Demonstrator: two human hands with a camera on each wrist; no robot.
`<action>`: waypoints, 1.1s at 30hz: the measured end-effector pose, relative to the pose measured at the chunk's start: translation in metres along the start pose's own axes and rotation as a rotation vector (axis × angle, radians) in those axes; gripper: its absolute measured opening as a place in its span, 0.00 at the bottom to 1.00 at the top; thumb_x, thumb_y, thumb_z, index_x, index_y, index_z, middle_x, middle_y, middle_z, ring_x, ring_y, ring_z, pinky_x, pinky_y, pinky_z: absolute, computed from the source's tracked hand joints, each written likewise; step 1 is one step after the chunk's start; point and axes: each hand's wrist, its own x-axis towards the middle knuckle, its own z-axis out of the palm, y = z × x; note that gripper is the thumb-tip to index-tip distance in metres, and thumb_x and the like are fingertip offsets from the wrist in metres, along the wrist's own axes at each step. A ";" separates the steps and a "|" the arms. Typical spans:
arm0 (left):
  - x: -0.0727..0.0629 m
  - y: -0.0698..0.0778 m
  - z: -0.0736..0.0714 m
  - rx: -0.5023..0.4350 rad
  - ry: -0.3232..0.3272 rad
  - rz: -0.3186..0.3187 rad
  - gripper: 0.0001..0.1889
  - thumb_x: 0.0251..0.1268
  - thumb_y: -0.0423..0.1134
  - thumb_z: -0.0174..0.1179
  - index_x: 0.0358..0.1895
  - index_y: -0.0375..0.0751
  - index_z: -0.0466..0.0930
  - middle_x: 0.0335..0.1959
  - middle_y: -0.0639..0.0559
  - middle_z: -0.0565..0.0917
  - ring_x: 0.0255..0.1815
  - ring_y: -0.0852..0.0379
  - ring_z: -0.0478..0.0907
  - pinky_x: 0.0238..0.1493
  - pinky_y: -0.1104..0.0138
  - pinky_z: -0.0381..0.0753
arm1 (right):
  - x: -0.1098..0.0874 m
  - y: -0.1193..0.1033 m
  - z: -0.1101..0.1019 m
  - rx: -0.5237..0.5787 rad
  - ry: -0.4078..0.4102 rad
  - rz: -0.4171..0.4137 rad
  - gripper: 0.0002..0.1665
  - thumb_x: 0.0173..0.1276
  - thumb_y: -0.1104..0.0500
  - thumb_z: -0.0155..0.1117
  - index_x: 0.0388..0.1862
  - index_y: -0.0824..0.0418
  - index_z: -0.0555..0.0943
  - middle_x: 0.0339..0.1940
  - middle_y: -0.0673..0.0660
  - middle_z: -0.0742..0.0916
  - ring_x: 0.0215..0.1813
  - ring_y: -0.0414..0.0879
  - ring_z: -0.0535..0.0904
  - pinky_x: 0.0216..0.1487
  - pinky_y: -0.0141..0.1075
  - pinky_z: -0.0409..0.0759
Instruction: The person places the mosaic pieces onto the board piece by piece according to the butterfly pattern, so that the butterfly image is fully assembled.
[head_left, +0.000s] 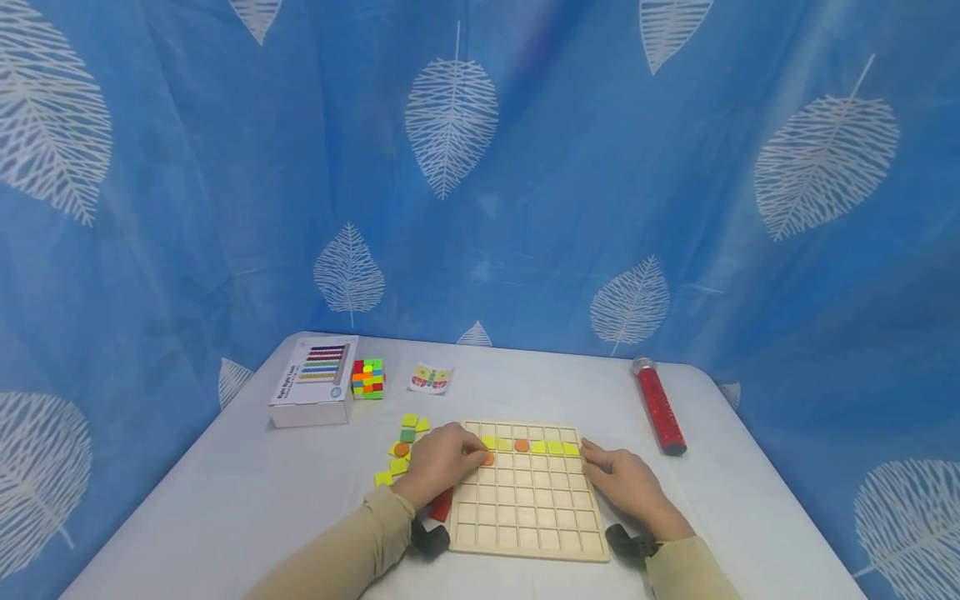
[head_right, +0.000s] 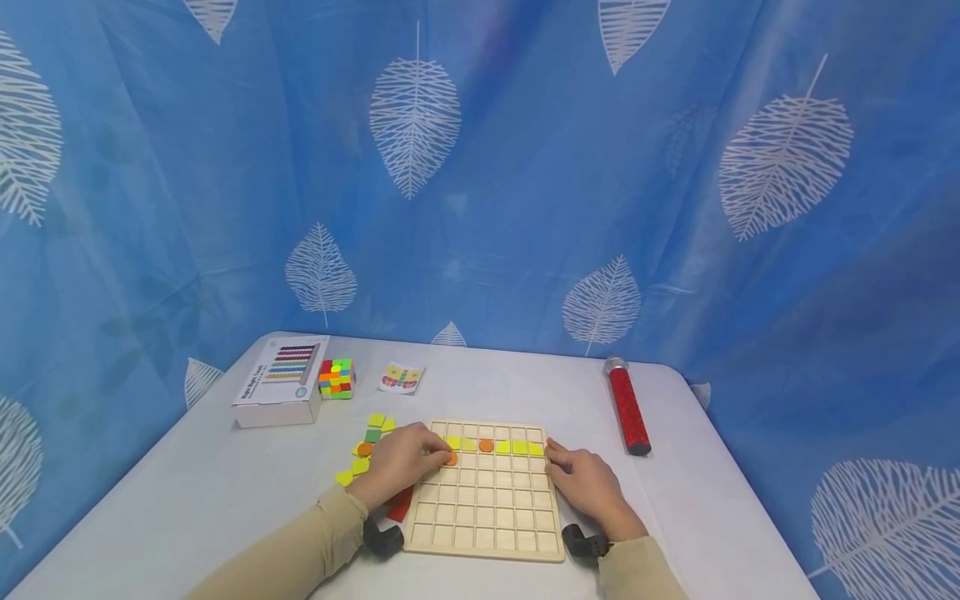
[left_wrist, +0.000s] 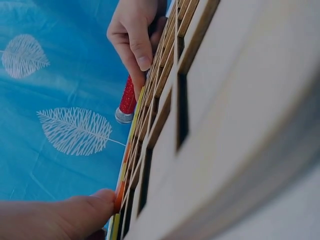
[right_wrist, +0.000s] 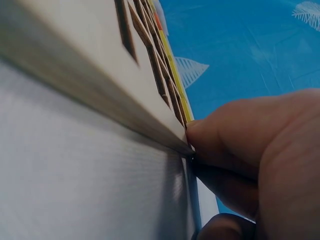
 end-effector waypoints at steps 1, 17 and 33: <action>0.000 0.000 0.000 -0.001 0.002 -0.001 0.07 0.62 0.53 0.72 0.38 0.59 0.94 0.30 0.68 0.79 0.30 0.65 0.72 0.30 0.70 0.72 | 0.000 0.001 0.000 0.000 -0.001 -0.002 0.27 0.73 0.51 0.63 0.69 0.55 0.79 0.74 0.50 0.77 0.76 0.59 0.70 0.73 0.59 0.67; -0.005 0.007 -0.002 0.099 0.002 0.055 0.07 0.63 0.53 0.71 0.38 0.58 0.94 0.29 0.65 0.76 0.26 0.64 0.69 0.25 0.71 0.68 | -0.002 0.002 -0.001 0.010 0.012 -0.014 0.26 0.73 0.52 0.64 0.69 0.55 0.80 0.73 0.50 0.78 0.76 0.59 0.70 0.73 0.60 0.67; 0.009 -0.058 -0.056 -0.249 0.165 -0.351 0.12 0.70 0.50 0.65 0.50 0.52 0.89 0.46 0.55 0.88 0.42 0.53 0.78 0.49 0.56 0.78 | -0.001 0.001 0.000 0.026 -0.003 -0.001 0.27 0.73 0.52 0.64 0.70 0.55 0.79 0.74 0.50 0.77 0.77 0.59 0.69 0.74 0.60 0.66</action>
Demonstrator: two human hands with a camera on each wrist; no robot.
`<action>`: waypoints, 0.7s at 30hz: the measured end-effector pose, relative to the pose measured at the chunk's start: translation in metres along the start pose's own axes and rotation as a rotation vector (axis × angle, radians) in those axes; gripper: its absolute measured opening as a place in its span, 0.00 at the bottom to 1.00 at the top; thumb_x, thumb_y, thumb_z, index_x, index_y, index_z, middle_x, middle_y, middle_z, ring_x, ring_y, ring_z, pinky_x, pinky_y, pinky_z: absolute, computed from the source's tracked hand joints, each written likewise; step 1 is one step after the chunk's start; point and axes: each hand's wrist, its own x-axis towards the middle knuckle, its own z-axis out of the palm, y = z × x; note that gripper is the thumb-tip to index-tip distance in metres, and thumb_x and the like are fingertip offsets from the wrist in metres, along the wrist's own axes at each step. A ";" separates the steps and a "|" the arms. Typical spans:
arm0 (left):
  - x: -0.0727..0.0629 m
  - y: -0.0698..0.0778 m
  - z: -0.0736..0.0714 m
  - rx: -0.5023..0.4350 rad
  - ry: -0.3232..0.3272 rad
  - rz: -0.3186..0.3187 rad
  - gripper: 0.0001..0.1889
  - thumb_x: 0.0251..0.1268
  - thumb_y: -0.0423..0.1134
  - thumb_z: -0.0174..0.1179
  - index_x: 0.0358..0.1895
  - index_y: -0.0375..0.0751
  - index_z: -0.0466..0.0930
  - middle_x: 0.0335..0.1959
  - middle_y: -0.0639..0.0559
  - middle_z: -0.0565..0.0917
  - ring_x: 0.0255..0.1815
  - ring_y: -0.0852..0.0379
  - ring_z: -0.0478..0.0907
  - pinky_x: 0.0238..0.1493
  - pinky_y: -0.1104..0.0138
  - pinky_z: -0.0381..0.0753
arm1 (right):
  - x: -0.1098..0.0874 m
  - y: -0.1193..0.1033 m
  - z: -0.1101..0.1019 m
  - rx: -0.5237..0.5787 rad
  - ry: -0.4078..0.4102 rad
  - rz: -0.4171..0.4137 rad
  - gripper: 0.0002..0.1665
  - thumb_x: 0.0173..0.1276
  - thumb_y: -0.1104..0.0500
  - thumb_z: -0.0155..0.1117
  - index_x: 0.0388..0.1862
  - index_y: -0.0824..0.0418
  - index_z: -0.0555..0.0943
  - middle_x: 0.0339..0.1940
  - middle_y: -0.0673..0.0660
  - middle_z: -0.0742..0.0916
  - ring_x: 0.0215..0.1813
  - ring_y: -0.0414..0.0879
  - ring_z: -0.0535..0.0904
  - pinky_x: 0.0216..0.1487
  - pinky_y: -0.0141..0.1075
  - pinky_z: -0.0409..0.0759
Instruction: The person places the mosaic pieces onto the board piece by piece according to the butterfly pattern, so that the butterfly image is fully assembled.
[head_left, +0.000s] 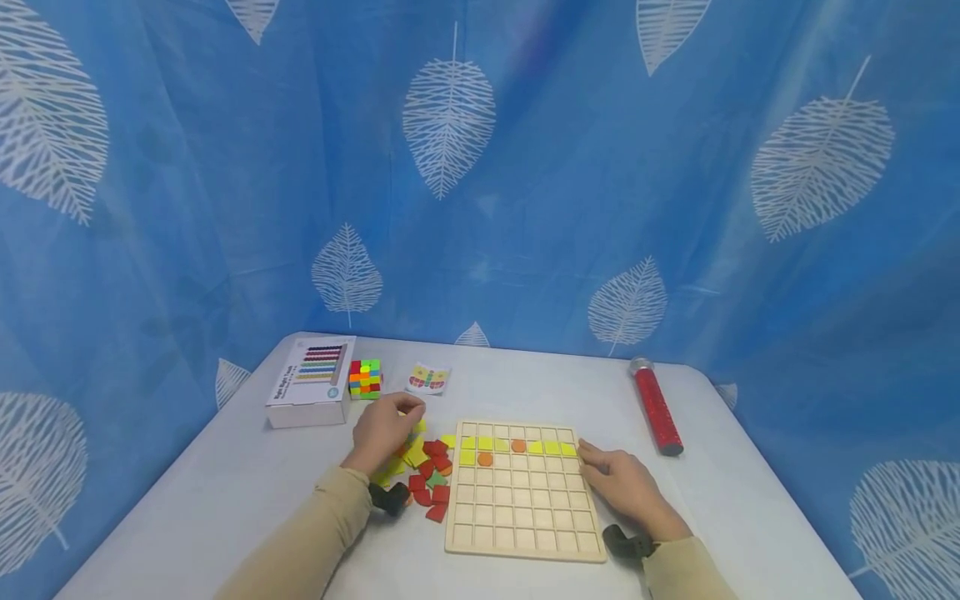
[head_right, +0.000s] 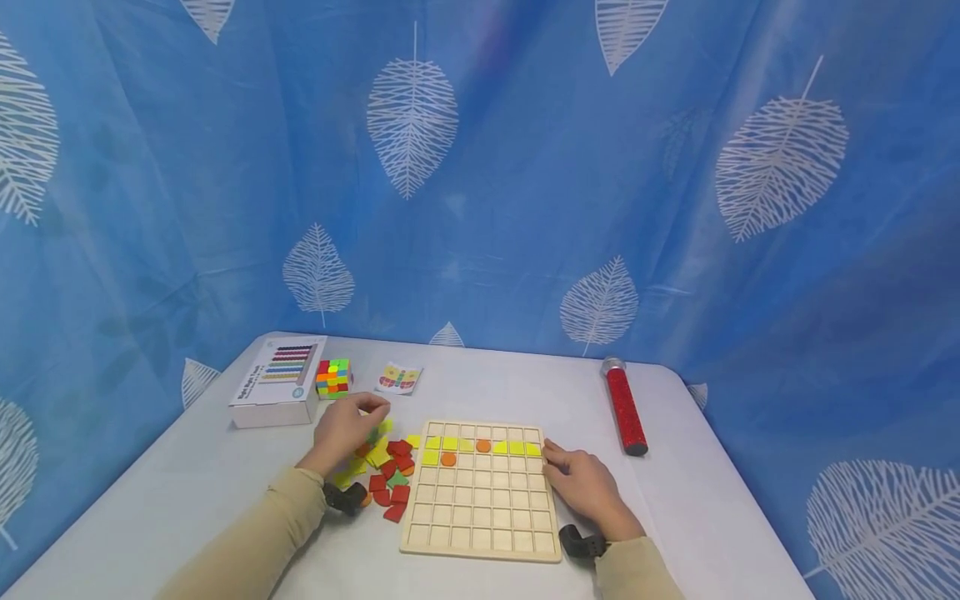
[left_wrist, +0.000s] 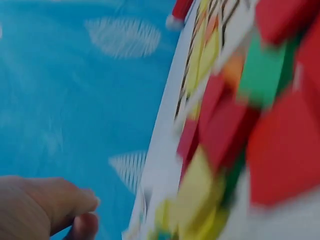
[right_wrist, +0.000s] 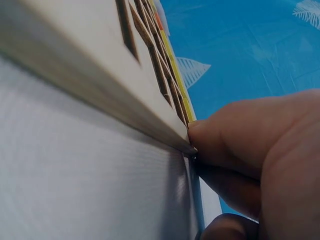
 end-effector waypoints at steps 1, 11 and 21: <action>0.004 -0.006 -0.004 0.004 0.004 -0.005 0.12 0.71 0.50 0.65 0.51 0.52 0.88 0.48 0.54 0.88 0.44 0.52 0.78 0.50 0.54 0.79 | 0.000 0.000 0.000 0.000 0.002 -0.001 0.27 0.73 0.52 0.64 0.70 0.55 0.79 0.74 0.49 0.77 0.77 0.58 0.70 0.74 0.59 0.66; 0.014 -0.038 -0.012 0.048 -0.103 -0.048 0.16 0.72 0.46 0.64 0.58 0.45 0.86 0.55 0.48 0.87 0.54 0.47 0.80 0.62 0.45 0.77 | -0.001 -0.001 -0.001 -0.008 -0.001 -0.003 0.27 0.73 0.53 0.64 0.69 0.55 0.79 0.74 0.50 0.78 0.77 0.59 0.70 0.74 0.60 0.66; 0.016 -0.037 -0.010 0.131 -0.123 -0.012 0.19 0.70 0.46 0.67 0.61 0.49 0.85 0.51 0.50 0.88 0.48 0.51 0.81 0.57 0.48 0.79 | -0.002 -0.003 -0.001 -0.004 0.001 0.000 0.26 0.73 0.54 0.64 0.69 0.56 0.80 0.73 0.51 0.78 0.76 0.60 0.70 0.73 0.60 0.67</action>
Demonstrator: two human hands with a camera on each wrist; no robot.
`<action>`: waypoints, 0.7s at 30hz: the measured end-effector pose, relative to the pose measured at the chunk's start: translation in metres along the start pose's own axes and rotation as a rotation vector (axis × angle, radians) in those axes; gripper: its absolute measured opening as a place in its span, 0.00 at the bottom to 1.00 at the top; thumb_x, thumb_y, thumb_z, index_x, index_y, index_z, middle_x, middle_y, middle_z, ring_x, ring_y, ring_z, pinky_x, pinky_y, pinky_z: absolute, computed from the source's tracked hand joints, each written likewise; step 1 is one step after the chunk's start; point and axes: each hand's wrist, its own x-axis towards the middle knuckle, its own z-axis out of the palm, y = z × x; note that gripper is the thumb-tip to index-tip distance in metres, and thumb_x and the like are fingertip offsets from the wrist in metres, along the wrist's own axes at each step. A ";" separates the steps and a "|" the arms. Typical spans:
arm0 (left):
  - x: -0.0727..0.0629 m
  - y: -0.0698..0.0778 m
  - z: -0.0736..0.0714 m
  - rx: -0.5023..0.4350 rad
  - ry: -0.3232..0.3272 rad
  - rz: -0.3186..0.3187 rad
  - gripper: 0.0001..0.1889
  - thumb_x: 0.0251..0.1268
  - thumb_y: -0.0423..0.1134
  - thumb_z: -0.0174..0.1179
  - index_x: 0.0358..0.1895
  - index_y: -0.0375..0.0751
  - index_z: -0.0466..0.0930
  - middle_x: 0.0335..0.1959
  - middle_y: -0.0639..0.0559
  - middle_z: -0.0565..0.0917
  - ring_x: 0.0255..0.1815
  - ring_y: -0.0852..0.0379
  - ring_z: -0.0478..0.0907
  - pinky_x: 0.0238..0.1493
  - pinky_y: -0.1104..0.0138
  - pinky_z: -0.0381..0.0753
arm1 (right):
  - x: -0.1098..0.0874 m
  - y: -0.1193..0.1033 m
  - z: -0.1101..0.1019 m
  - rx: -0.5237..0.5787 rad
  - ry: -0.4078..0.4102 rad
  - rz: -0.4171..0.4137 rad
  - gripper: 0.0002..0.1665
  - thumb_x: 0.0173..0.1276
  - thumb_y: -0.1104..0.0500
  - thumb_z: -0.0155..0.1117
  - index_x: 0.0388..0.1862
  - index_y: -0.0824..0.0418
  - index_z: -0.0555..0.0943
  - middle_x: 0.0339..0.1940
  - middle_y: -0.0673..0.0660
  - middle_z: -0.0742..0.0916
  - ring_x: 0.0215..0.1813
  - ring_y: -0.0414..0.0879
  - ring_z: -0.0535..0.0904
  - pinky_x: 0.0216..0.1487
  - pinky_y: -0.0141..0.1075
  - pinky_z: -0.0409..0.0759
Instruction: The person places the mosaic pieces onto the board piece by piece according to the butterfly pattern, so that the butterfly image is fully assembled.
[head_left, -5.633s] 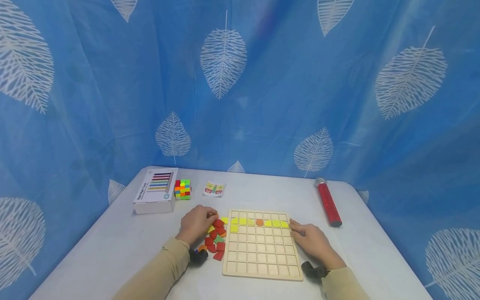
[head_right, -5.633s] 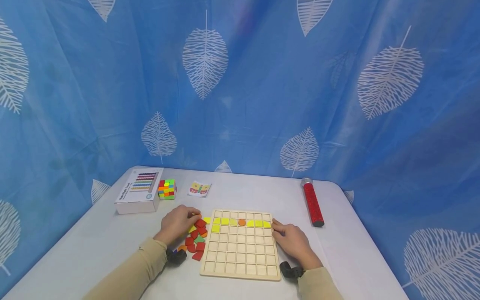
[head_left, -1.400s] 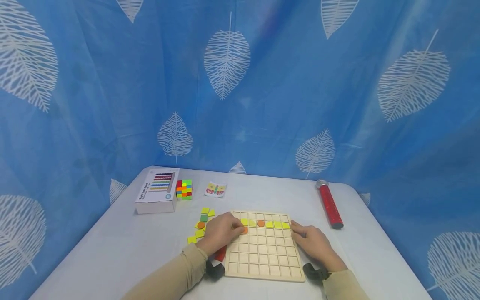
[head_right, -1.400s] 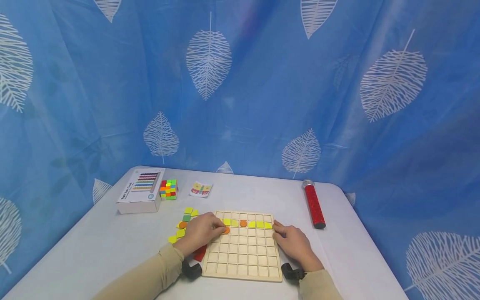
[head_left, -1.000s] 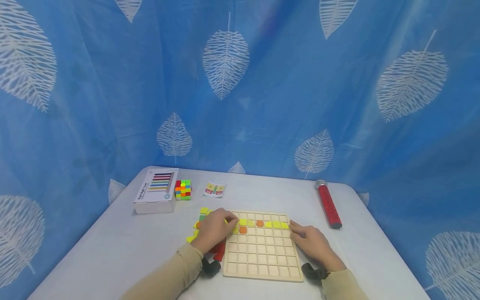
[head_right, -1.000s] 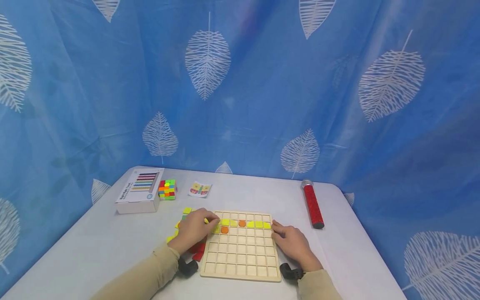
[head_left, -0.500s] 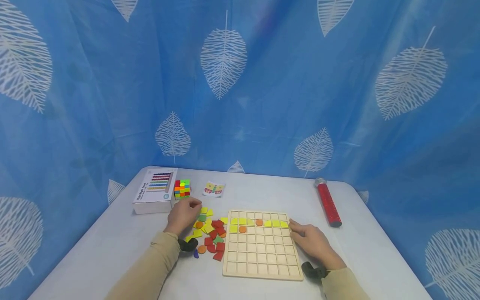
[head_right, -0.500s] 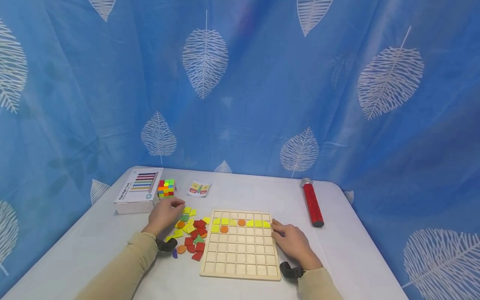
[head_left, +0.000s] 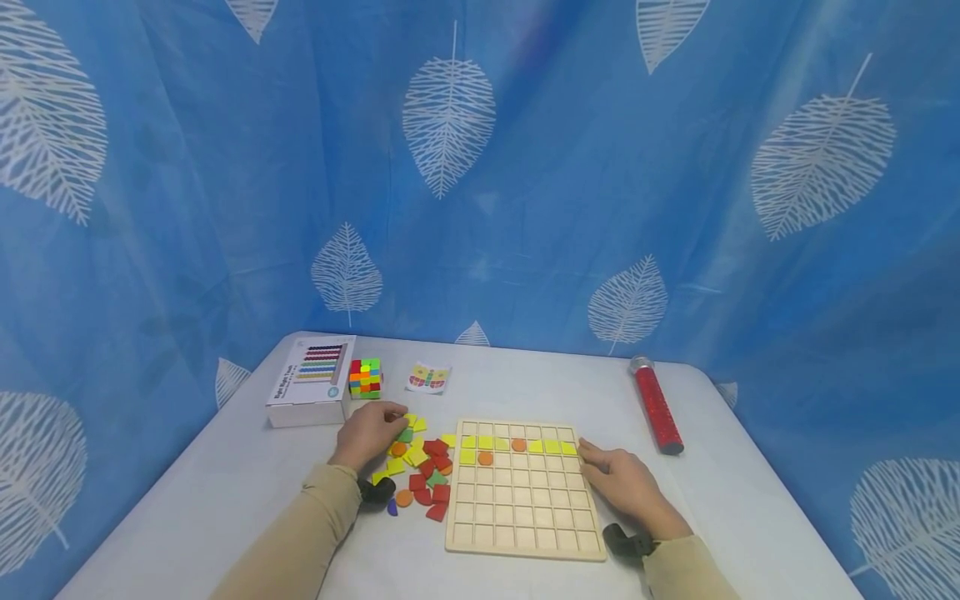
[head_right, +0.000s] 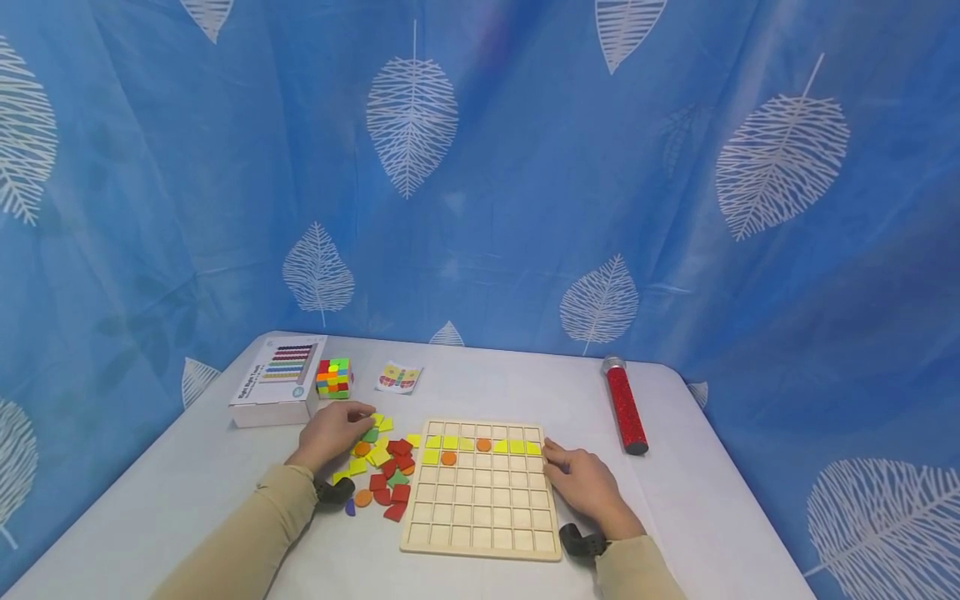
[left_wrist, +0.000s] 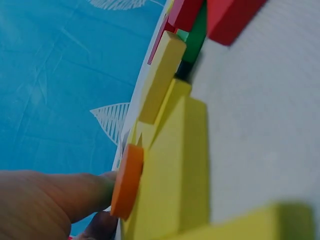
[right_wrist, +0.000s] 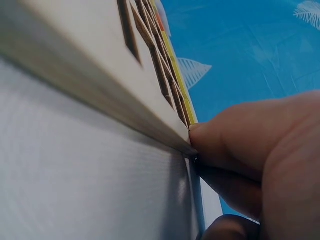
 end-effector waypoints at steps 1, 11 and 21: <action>0.000 0.000 0.000 0.000 -0.002 0.000 0.18 0.70 0.46 0.67 0.60 0.49 0.85 0.50 0.50 0.88 0.48 0.51 0.80 0.56 0.49 0.79 | 0.000 0.000 0.000 -0.002 0.002 -0.001 0.26 0.73 0.54 0.64 0.68 0.56 0.80 0.73 0.51 0.78 0.76 0.60 0.70 0.73 0.60 0.67; -0.001 0.003 0.001 -0.030 0.035 -0.019 0.14 0.67 0.45 0.69 0.52 0.47 0.87 0.43 0.51 0.87 0.41 0.52 0.78 0.51 0.53 0.80 | 0.000 0.001 0.001 -0.038 0.010 -0.009 0.26 0.73 0.53 0.64 0.68 0.56 0.81 0.73 0.51 0.79 0.75 0.59 0.72 0.72 0.59 0.68; -0.002 0.004 0.001 -0.149 0.071 -0.053 0.10 0.71 0.46 0.65 0.49 0.46 0.86 0.46 0.50 0.86 0.46 0.49 0.77 0.55 0.50 0.78 | 0.001 0.001 0.001 -0.029 0.007 -0.003 0.26 0.73 0.53 0.63 0.68 0.57 0.80 0.73 0.51 0.78 0.76 0.60 0.71 0.73 0.59 0.67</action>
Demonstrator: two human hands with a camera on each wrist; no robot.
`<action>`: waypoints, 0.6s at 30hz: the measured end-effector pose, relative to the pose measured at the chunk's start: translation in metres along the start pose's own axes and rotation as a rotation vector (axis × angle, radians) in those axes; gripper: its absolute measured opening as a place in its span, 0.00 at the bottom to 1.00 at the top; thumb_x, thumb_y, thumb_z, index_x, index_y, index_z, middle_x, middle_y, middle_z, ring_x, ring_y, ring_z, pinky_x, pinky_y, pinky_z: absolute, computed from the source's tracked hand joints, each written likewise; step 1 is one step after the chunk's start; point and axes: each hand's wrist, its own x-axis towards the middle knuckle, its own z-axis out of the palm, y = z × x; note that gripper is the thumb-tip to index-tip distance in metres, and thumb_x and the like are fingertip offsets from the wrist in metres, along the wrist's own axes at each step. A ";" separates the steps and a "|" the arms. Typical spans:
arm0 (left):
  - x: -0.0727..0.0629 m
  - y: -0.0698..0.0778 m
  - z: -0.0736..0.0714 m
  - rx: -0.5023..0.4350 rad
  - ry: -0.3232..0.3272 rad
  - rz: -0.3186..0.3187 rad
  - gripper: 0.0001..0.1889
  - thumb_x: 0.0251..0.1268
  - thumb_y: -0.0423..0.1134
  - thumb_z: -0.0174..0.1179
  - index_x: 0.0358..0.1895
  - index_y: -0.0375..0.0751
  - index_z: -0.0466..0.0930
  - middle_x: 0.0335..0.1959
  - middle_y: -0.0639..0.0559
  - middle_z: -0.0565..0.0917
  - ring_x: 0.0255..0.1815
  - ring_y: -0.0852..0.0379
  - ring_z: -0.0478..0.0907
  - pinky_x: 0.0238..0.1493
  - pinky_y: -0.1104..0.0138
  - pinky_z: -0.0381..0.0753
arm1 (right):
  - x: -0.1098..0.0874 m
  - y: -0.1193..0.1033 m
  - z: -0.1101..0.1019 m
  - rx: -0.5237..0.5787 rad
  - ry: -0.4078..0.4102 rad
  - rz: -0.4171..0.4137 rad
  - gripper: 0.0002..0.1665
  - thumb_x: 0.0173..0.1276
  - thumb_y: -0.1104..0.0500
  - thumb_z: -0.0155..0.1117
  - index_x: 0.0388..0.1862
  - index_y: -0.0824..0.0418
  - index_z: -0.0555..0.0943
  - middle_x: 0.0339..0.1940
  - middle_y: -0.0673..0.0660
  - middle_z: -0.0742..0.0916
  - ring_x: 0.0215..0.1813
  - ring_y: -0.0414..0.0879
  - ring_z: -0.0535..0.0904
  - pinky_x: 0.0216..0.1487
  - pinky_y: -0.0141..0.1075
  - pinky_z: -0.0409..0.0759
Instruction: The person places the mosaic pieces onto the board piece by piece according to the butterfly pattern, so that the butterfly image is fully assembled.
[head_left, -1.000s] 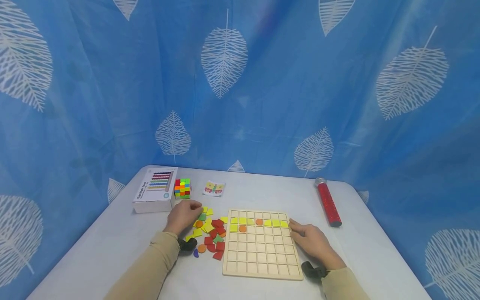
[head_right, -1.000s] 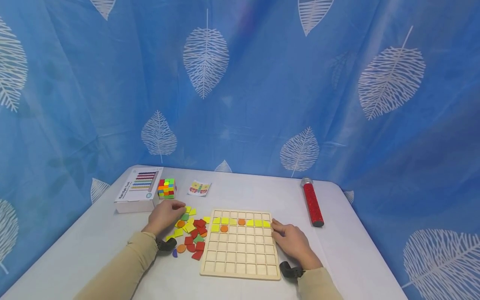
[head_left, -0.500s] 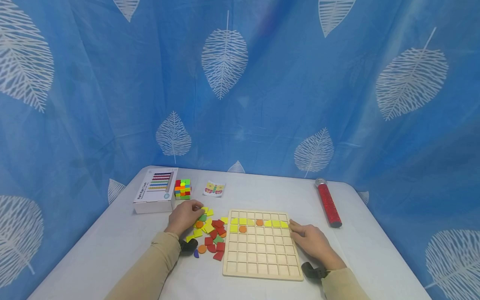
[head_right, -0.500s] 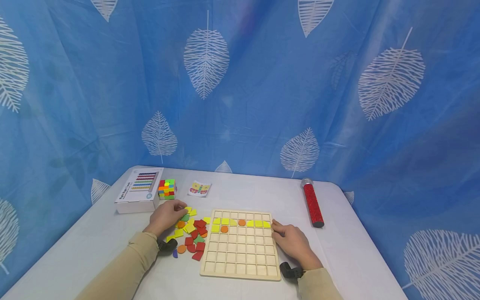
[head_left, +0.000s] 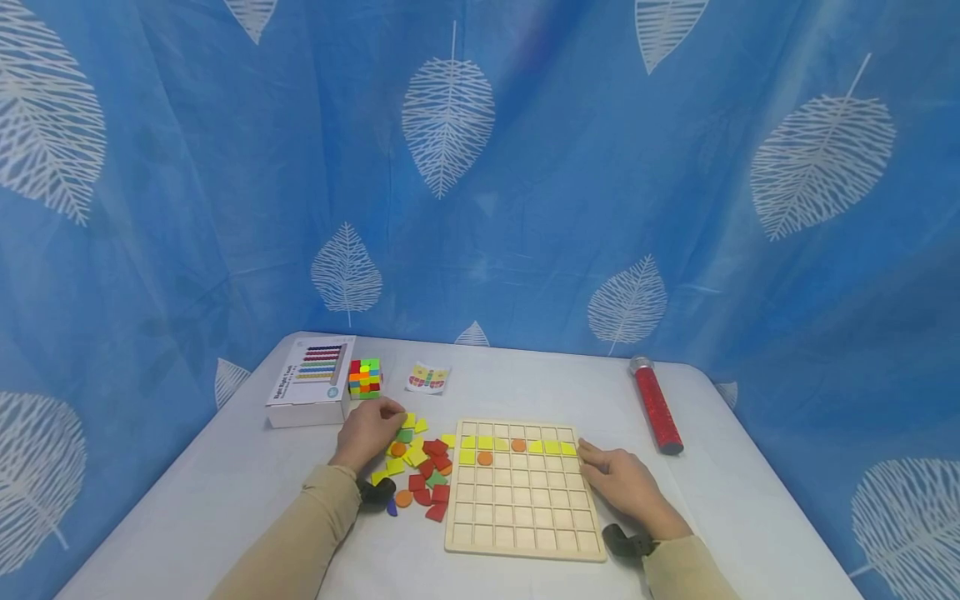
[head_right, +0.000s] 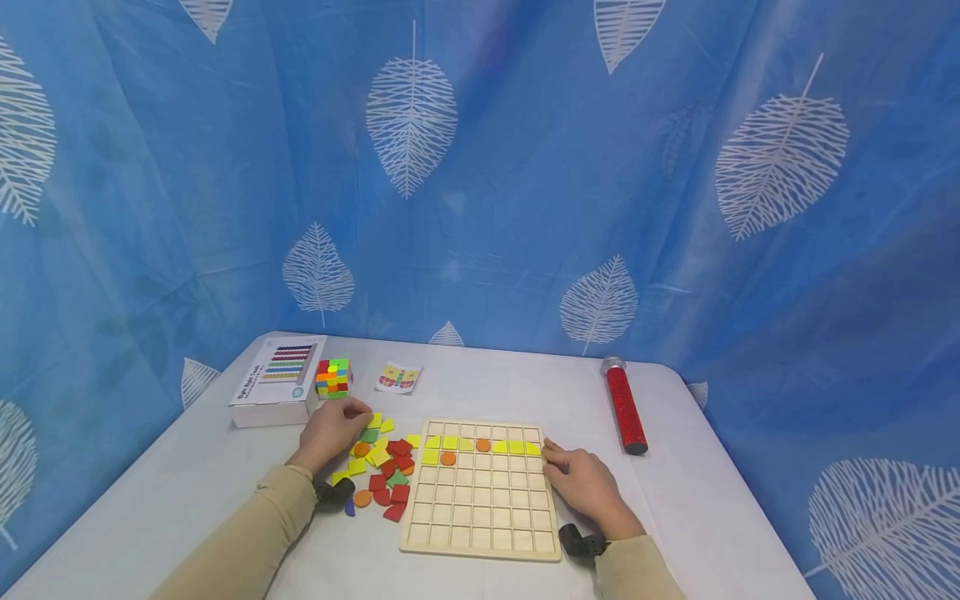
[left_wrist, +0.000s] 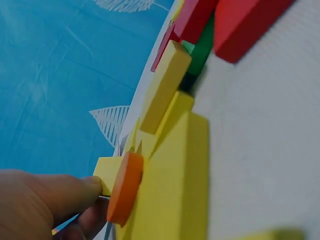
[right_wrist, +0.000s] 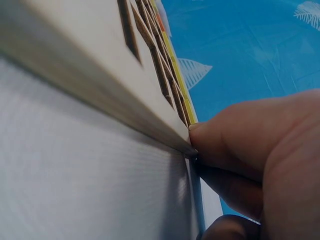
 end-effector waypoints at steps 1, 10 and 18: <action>0.000 0.000 0.000 -0.009 0.002 -0.004 0.11 0.71 0.46 0.64 0.49 0.46 0.86 0.46 0.50 0.86 0.46 0.49 0.77 0.55 0.49 0.78 | 0.000 0.000 0.000 0.002 0.000 0.000 0.26 0.73 0.53 0.63 0.68 0.57 0.80 0.73 0.51 0.78 0.76 0.60 0.70 0.73 0.60 0.67; -0.004 0.013 -0.002 -0.194 -0.026 -0.013 0.14 0.72 0.47 0.64 0.53 0.45 0.86 0.47 0.49 0.85 0.48 0.48 0.78 0.57 0.54 0.81 | -0.001 -0.002 -0.002 0.005 -0.004 -0.001 0.26 0.73 0.53 0.64 0.68 0.57 0.80 0.73 0.51 0.78 0.76 0.60 0.70 0.73 0.59 0.67; -0.010 0.026 0.001 -0.285 -0.083 -0.009 0.15 0.70 0.49 0.67 0.52 0.46 0.86 0.49 0.50 0.84 0.49 0.50 0.78 0.55 0.57 0.81 | -0.001 -0.001 -0.001 0.012 -0.004 -0.001 0.26 0.73 0.53 0.64 0.68 0.56 0.80 0.74 0.51 0.78 0.76 0.60 0.70 0.73 0.60 0.67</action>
